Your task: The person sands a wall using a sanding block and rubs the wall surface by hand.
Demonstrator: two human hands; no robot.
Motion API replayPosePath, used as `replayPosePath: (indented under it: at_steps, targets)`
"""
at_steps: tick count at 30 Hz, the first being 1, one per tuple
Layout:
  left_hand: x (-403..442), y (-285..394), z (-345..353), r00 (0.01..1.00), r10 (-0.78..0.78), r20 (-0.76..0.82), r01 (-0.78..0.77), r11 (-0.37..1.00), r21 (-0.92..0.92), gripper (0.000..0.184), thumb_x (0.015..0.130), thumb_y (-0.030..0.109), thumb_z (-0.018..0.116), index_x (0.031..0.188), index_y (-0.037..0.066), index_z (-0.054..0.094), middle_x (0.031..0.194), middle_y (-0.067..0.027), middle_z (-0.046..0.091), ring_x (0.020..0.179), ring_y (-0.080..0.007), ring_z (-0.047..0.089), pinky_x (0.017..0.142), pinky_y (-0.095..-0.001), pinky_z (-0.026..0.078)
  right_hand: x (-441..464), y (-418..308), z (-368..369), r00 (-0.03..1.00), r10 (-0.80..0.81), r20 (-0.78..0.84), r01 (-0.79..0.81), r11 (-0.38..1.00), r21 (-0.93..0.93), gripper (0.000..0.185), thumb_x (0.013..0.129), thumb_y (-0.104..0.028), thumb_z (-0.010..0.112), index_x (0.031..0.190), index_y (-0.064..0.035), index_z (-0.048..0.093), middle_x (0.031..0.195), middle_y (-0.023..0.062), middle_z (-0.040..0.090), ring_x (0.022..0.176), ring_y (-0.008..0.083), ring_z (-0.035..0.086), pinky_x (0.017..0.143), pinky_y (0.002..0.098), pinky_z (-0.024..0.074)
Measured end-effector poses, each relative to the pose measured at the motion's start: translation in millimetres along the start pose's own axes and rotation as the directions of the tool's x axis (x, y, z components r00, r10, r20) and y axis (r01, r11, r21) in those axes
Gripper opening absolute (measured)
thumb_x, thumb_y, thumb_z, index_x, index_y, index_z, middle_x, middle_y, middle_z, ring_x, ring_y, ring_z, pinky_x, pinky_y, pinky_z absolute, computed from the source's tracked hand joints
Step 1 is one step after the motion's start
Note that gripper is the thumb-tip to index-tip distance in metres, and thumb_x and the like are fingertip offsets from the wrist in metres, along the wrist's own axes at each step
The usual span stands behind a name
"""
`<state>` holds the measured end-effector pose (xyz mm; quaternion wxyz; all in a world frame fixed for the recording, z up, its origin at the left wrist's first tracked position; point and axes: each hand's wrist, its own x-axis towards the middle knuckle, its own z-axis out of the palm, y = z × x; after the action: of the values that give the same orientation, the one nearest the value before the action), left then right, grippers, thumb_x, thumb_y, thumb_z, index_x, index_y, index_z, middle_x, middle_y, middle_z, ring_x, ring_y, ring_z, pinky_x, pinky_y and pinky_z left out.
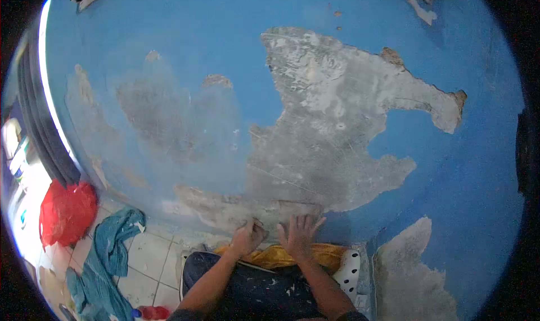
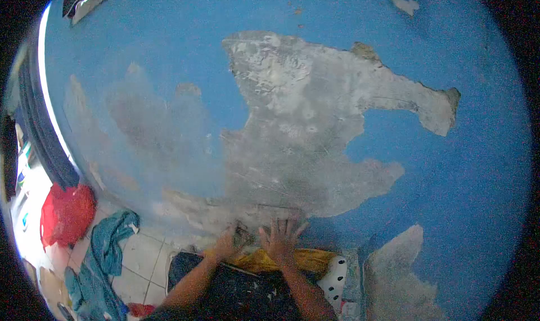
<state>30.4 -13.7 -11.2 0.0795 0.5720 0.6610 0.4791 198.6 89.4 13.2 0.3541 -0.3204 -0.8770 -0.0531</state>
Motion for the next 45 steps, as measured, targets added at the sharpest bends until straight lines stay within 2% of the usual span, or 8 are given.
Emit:
replayPosePath:
  at_steps: [3,5,6,8,11,24,26,45]
  targets:
    - [3.0,-28.4,20.5,0.997,-0.015,0.079,0.017,1.0,-0.025,0.033,0.084,0.024,0.07,0.103,0.004,0.051,0.084,-0.0125,0.066,0.078,-0.0314,0.066,0.071,-0.0421,0.051,-16.4,12.9,21.5,0.948,0.001,0.318,0.009,0.999,-0.032,0.064,0.093,-0.051,0.049,0.12,0.0076,0.055,0.121,0.025,0.05,0.124,0.0508,0.039,0.102,0.0788,-0.0032]
    - [1.7,-52.8,35.9,0.979,-0.162,0.126,0.188,0.952,-0.24,0.034,0.084,0.024,0.069,0.104,0.003,0.051,0.085,-0.0135,0.066,0.079,-0.0327,0.066,0.073,-0.043,0.05,-8.7,8.7,21.1,0.997,-0.078,-0.022,0.076,0.995,-0.066,0.061,0.092,-0.05,0.05,0.113,0.0069,0.057,0.113,0.0247,0.05,0.12,0.0492,0.04,0.101,0.0789,-0.0019]
    - [2.5,-56.8,34.6,0.967,-0.21,0.144,0.245,0.921,-0.303,0.035,0.083,0.023,0.069,0.104,0.003,0.05,0.086,-0.0138,0.066,0.08,-0.0332,0.066,0.073,-0.0433,0.05,-3.3,4.3,14.8,0.997,-0.077,-0.025,0.076,0.996,-0.055,0.061,0.092,-0.05,0.05,0.113,0.0069,0.057,0.113,0.0247,0.05,0.12,0.0492,0.04,0.101,0.0789,-0.0019]
    - [1.3,-33.3,18.0,0.998,0.062,0.029,-0.063,0.997,0.051,0.035,0.083,0.022,0.069,0.105,0.003,0.05,0.087,-0.0143,0.067,0.082,-0.0341,0.066,0.074,-0.0436,0.05,0.7,0.0,-5.0,0.993,0.045,0.112,-0.034,0.994,-0.104,0.057,0.089,-0.05,0.055,0.118,-0.0011,0.059,0.12,0.0224,0.057,0.123,0.0475,0.042,0.101,0.0801,0.0047]
    - [5.7,-4.7,5.4,0.998,-0.012,0.061,0.009,0.999,0.041,0.034,0.084,0.02,0.068,0.106,0.002,0.049,0.086,-0.0132,0.067,0.083,-0.0344,0.066,0.072,-0.0432,0.051,-22.0,16.4,34.8,0.975,-0.057,0.217,0.071,0.996,-0.058,0.056,0.09,-0.05,0.055,0.116,-0.0009,0.06,0.119,0.0234,0.056,0.124,0.0484,0.04,0.1,0.0803,0.0051]
    - [-2.6,-7.8,6.0,0.996,-0.026,0.091,0.024,1.0,0.02,0.031,0.085,0.019,0.065,0.106,0.004,0.048,0.084,-0.0156,0.067,0.078,-0.036,0.066,0.069,-0.0429,0.053,-7.1,4.8,13.3,0.995,-0.066,-0.072,0.064,0.997,-0.031,0.053,0.09,-0.048,0.056,0.111,0.0002,0.062,0.115,0.0242,0.054,0.115,0.0485,0.044,0.1,0.0807,0.0005]
    - [3.1,-5.5,6.7,0.992,-0.08,0.094,0.069,0.99,0.121,0.032,0.085,0.018,0.066,0.107,0.004,0.047,0.084,-0.0153,0.067,0.081,-0.0346,0.067,0.07,-0.0425,0.053,-20.6,16.0,36.9,0.963,-0.021,0.269,0.037,0.998,-0.053,0.05,0.09,-0.047,0.057,0.111,-0.0025,0.063,0.114,0.0225,0.053,0.117,0.0472,0.043,0.099,0.0818,0.0009]
    - [5.0,7.3,1.4,0.992,-0.086,0.094,0.089,0.996,-0.027,0.03,0.086,0.017,0.065,0.106,0.004,0.046,0.078,-0.0115,0.065,0.074,-0.0326,0.066,0.066,-0.0414,0.051,-14.8,13.7,30.6,0.996,-0.076,0.037,0.074,0.996,0.043,0.049,0.088,-0.045,0.059,0.104,0.0011,0.064,0.114,0.0284,0.05,0.124,0.0558,0.033,0.097,0.0827,0.0031]
